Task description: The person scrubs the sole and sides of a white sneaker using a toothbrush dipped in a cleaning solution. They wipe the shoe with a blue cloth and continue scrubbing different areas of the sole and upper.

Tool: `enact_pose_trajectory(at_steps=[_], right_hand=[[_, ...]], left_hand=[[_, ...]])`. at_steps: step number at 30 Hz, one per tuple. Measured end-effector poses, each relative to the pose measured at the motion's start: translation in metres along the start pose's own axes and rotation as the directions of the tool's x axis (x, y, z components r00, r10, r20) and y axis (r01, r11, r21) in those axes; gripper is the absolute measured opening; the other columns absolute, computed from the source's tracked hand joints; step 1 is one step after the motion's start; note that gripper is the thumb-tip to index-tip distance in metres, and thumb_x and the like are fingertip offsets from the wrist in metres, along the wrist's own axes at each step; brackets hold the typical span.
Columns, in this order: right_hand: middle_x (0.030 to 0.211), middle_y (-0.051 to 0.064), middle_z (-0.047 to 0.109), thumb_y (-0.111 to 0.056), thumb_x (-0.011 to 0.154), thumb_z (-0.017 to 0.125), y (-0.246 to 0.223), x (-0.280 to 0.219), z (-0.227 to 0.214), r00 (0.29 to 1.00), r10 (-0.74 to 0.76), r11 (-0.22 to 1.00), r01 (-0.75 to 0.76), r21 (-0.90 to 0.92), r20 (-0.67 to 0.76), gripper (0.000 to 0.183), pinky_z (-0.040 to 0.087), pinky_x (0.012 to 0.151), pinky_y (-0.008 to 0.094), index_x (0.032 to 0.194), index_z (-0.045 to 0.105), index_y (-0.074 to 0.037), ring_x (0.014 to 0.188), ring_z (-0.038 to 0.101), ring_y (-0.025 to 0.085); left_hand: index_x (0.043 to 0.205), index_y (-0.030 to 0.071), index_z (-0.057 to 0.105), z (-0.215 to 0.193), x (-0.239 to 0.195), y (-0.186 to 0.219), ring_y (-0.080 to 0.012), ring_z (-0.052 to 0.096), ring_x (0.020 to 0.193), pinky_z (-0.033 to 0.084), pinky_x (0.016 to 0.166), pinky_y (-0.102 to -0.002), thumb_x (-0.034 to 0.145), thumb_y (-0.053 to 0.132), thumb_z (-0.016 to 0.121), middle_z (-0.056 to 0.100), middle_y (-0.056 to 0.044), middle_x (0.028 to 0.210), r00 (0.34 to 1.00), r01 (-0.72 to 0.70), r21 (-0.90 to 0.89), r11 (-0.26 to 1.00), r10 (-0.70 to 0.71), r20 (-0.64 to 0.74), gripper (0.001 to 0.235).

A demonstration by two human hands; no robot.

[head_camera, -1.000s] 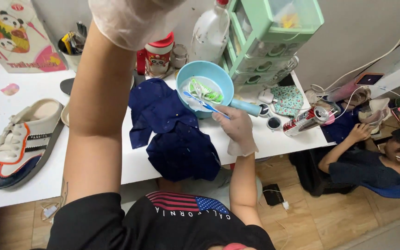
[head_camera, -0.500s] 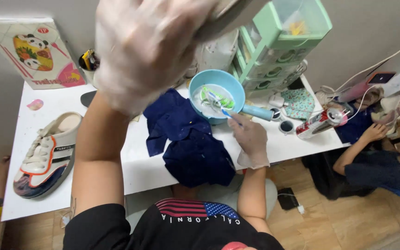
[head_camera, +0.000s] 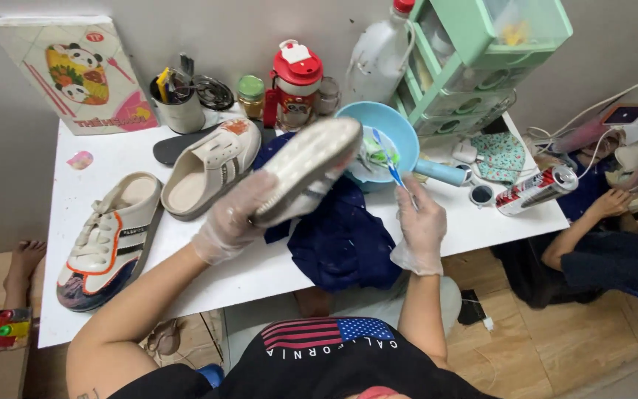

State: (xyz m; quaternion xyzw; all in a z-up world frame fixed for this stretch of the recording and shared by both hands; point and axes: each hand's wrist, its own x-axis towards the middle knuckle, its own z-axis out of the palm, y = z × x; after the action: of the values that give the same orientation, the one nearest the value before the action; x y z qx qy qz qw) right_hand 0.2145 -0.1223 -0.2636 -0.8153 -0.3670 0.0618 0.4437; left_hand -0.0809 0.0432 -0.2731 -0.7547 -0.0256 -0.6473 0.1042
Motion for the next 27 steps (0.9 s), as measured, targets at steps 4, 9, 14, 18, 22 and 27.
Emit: enact_pose_trajectory(at_steps=[4, 9, 14, 18, 22, 27], right_hand=[[0.058, -0.003, 0.068, -0.055, 0.103, 0.067, 0.023, 0.001, 0.010, 0.997, 0.068, 0.991, -0.064, -0.117, 0.033, 0.031, 0.052, 0.071, 0.031, 0.111, 0.079, -0.028, 0.062, 0.069, 0.017], [0.064, -0.001, 0.071, -0.048, 0.104, 0.068, 0.017, -0.006, 0.014, 0.992, 0.129, 0.991, -0.129, -0.040, 0.010, 0.029, 0.051, 0.069, 0.030, 0.111, 0.075, -0.021, 0.058, 0.067, 0.016], [0.064, 0.002, 0.071, -0.043, 0.105, 0.068, 0.015, -0.008, 0.018, 0.996, 0.090, 0.992, -0.090, -0.087, 0.004, 0.027, 0.053, 0.073, 0.034, 0.110, 0.075, -0.018, 0.062, 0.069, 0.022], [0.090, 0.008, 0.074, -0.044, 0.103, 0.068, -0.004, -0.007, 0.018, 0.993, 0.098, 0.990, -0.104, -0.097, -0.065, 0.028, 0.052, 0.092, 0.042, 0.120, 0.074, -0.021, 0.092, 0.069, 0.029], [0.122, 0.013, 0.076, -0.023, 0.101, 0.073, -0.028, -0.021, 0.022, 0.990, -0.052, 0.998, 0.057, 0.038, -0.131, 0.034, 0.054, 0.103, 0.039, 0.134, 0.072, -0.018, 0.117, 0.069, 0.035], [0.079, 0.006, 0.073, -0.022, 0.102, 0.072, -0.065, -0.074, 0.040, 0.997, -0.047, 0.954, 0.027, 0.297, 0.060, 0.032, 0.057, 0.065, 0.027, 0.133, 0.073, -0.017, 0.063, 0.059, 0.010]], left_hand=[[0.155, 0.011, 0.039, -0.005, 0.009, 0.004, -0.0280, 0.061, 0.132, 0.054, 0.109, -0.036, 0.114, 0.013, 0.031, 0.066, 0.001, 0.140, 0.999, 0.023, -0.221, 0.975, -0.029, -0.024, 0.042], [0.099, 0.001, 0.062, -0.006, -0.042, 0.009, -0.0474, 0.071, 0.111, 0.057, 0.094, -0.055, 0.111, 0.028, 0.029, 0.075, -0.027, 0.117, 0.934, 0.330, -0.366, 0.870, -0.357, -0.007, 0.044], [0.163, 0.009, 0.002, -0.014, -0.071, 0.007, -0.0547, 0.071, 0.107, 0.059, 0.093, -0.066, 0.083, -0.002, 0.071, 0.071, -0.028, 0.107, 0.965, 0.240, -0.241, 0.940, -0.259, -0.049, 0.106], [0.103, 0.004, 0.058, -0.021, -0.113, 0.012, -0.0292, 0.078, 0.090, 0.063, 0.079, -0.036, 0.084, 0.046, 0.077, 0.079, -0.010, 0.105, 0.813, 0.555, 0.090, 0.827, -0.562, 0.153, 0.050], [0.099, 0.011, 0.054, -0.021, -0.087, 0.012, -0.0245, 0.078, 0.090, 0.063, 0.080, -0.034, 0.073, 0.034, 0.086, 0.080, -0.003, 0.109, 0.732, 0.641, 0.152, 0.752, -0.659, 0.174, 0.047], [0.103, 0.003, 0.059, -0.031, -0.086, 0.002, -0.0287, 0.078, 0.095, 0.062, 0.084, -0.035, 0.075, 0.026, 0.079, 0.080, -0.012, 0.108, 0.805, 0.572, 0.044, 0.819, -0.571, 0.161, 0.041]])
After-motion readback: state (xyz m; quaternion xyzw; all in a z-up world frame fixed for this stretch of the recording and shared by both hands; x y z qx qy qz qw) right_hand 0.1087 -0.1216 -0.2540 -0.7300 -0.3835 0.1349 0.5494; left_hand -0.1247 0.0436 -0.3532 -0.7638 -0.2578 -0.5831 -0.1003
